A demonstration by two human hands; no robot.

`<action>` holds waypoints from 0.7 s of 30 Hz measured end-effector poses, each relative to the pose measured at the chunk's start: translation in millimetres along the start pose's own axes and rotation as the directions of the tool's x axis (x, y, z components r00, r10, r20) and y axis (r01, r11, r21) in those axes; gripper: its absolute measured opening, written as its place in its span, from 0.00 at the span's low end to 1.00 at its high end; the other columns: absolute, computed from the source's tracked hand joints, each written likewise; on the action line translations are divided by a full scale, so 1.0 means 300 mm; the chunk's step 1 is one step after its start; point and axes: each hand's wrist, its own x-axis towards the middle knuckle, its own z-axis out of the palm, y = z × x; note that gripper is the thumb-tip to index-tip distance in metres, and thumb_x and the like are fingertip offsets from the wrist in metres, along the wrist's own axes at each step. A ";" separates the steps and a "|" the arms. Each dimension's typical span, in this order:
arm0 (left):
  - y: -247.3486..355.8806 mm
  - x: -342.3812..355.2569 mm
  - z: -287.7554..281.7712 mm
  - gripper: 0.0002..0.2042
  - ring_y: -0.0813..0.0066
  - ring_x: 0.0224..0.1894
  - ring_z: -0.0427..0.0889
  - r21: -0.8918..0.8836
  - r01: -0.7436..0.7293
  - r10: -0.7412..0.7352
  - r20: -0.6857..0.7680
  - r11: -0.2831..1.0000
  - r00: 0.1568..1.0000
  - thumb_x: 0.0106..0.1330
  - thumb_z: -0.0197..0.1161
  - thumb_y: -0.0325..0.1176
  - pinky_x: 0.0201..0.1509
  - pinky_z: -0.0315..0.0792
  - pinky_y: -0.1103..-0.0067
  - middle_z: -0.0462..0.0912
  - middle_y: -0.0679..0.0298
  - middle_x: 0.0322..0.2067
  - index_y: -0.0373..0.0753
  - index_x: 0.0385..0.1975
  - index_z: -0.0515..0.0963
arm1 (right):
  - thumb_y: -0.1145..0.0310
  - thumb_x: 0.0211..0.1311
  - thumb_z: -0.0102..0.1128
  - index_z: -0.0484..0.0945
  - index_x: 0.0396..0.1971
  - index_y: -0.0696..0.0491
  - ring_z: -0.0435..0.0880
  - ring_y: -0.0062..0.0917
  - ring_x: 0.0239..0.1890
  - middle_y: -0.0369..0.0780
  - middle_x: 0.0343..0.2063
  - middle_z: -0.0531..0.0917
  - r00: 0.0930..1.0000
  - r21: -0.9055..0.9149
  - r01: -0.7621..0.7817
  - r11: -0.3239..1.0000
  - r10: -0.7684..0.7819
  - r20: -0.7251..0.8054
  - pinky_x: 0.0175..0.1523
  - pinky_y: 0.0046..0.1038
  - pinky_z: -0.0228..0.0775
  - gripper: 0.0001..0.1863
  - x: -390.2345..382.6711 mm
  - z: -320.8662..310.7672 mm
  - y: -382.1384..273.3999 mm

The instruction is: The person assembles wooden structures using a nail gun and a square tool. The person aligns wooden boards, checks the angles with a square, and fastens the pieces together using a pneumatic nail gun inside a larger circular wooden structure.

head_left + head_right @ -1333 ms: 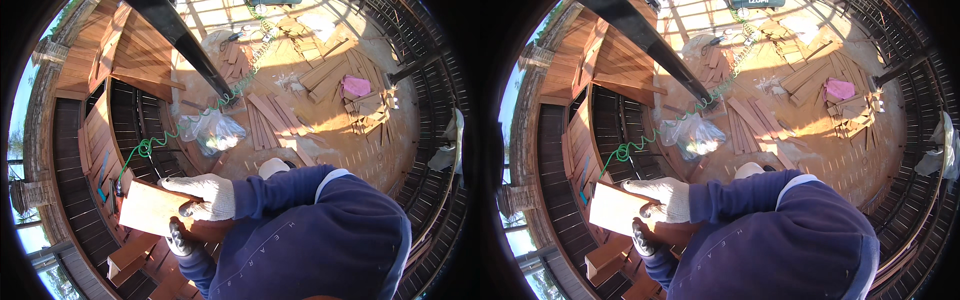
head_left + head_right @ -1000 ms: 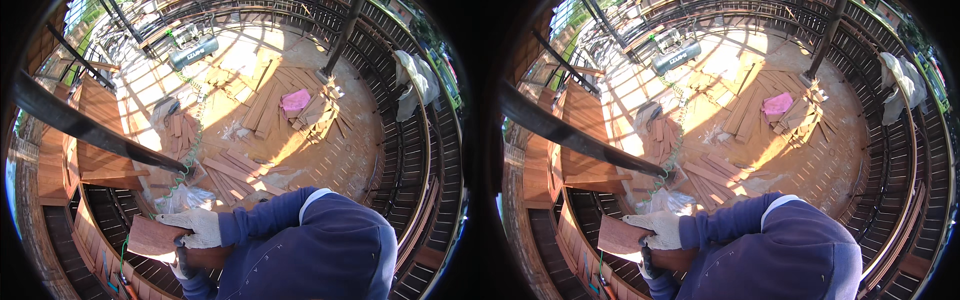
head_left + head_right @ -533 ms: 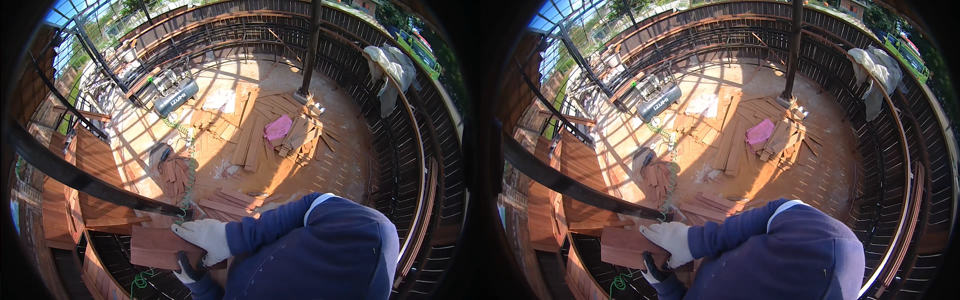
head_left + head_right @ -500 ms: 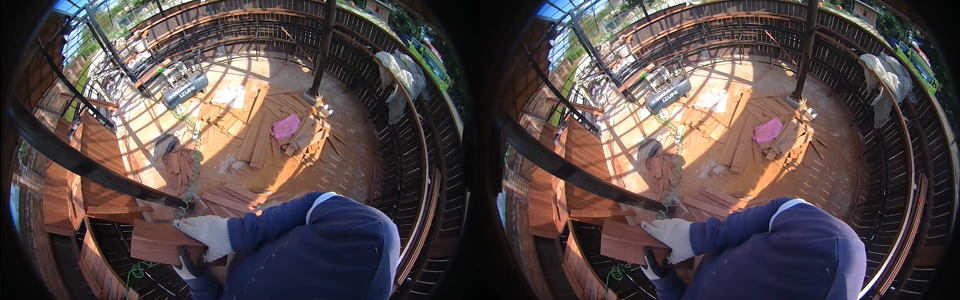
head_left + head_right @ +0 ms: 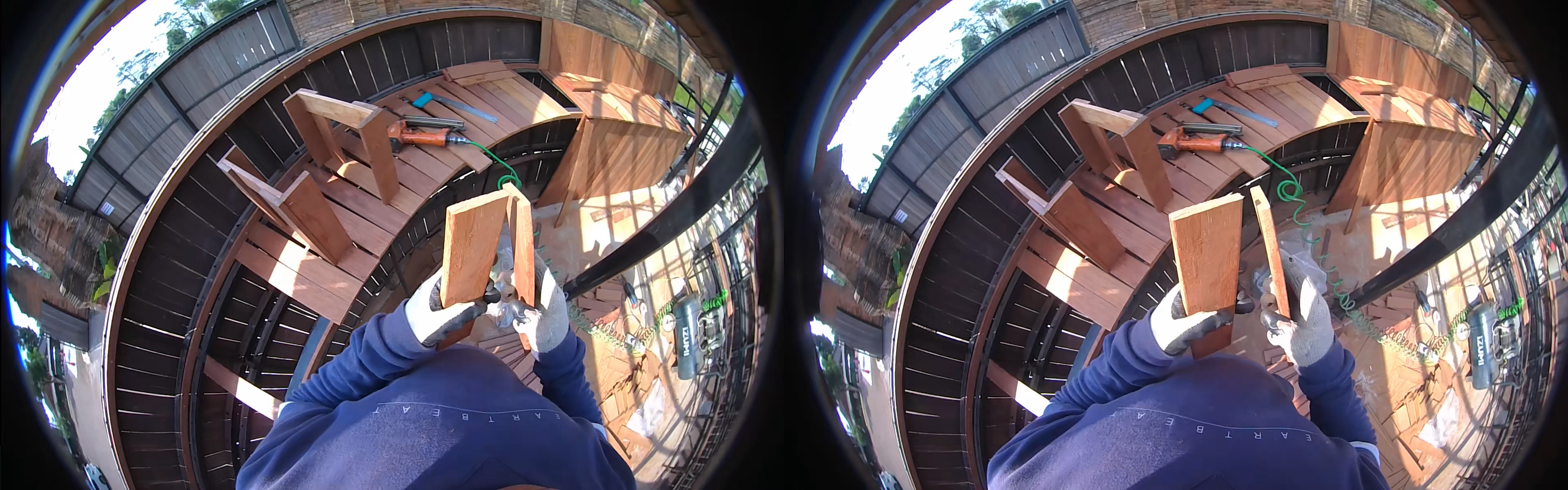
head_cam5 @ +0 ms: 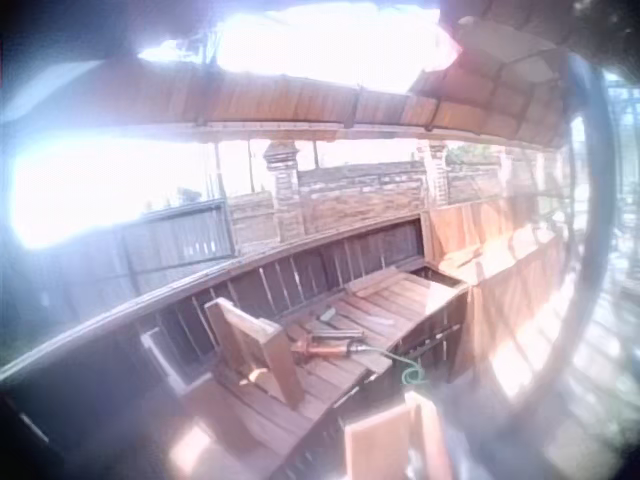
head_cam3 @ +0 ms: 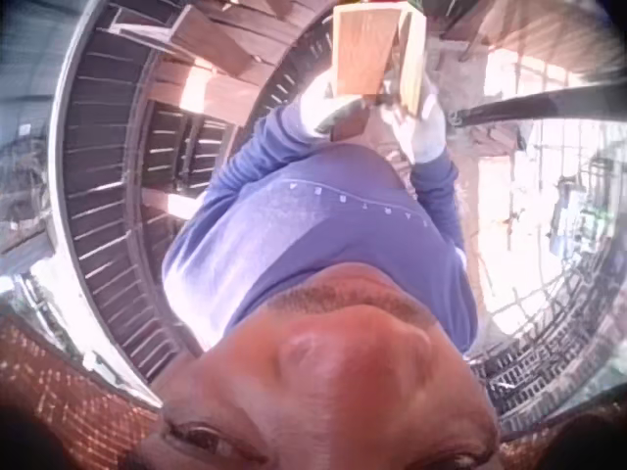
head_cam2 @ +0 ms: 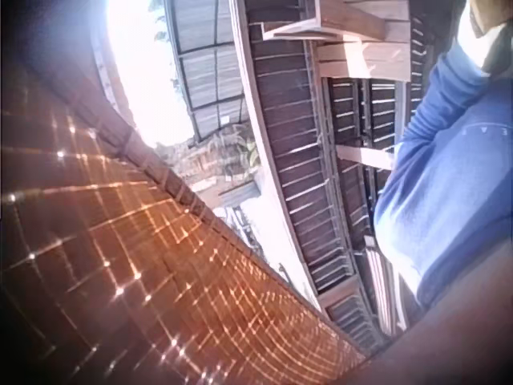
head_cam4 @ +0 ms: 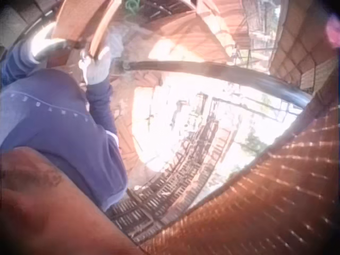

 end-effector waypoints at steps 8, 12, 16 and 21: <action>0.303 -0.278 -0.152 0.41 0.62 0.47 0.82 0.249 -0.209 0.308 -0.476 0.946 0.824 0.54 0.66 0.31 0.53 0.75 0.69 0.79 0.54 0.44 0.29 0.69 0.56 | 0.72 0.37 0.76 0.71 0.60 0.57 0.79 0.41 0.53 0.47 0.55 0.78 0.656 -0.629 0.754 0.191 -0.270 0.705 0.60 0.36 0.71 0.42 0.539 0.168 -0.237; 0.370 -0.368 -0.184 0.39 0.64 0.45 0.81 0.296 -0.335 0.444 -0.672 0.895 0.593 0.56 0.68 0.31 0.53 0.74 0.70 0.80 0.55 0.43 0.28 0.68 0.58 | 0.75 0.33 0.74 0.72 0.61 0.58 0.81 0.42 0.50 0.49 0.52 0.79 0.379 -0.373 0.925 0.070 -0.172 0.909 0.57 0.37 0.72 0.45 0.833 0.371 -0.337; 0.387 -0.373 -0.230 0.36 0.64 0.42 0.82 0.495 -0.314 0.580 -0.754 0.810 0.308 0.58 0.64 0.31 0.49 0.76 0.70 0.80 0.56 0.40 0.30 0.68 0.59 | 0.72 0.40 0.72 0.72 0.62 0.57 0.81 0.43 0.48 0.49 0.48 0.80 0.291 -0.289 0.956 0.049 -0.024 0.956 0.57 0.37 0.73 0.41 1.106 0.600 -0.367; 0.350 -0.320 -0.273 0.33 0.66 0.42 0.81 0.608 -0.272 0.633 -0.774 0.746 0.009 0.63 0.62 0.32 0.48 0.76 0.71 0.80 0.57 0.40 0.30 0.68 0.59 | 0.70 0.44 0.72 0.72 0.63 0.53 0.80 0.42 0.51 0.48 0.49 0.79 0.099 -0.102 0.993 0.055 0.048 0.994 0.61 0.37 0.72 0.39 1.432 0.846 -0.275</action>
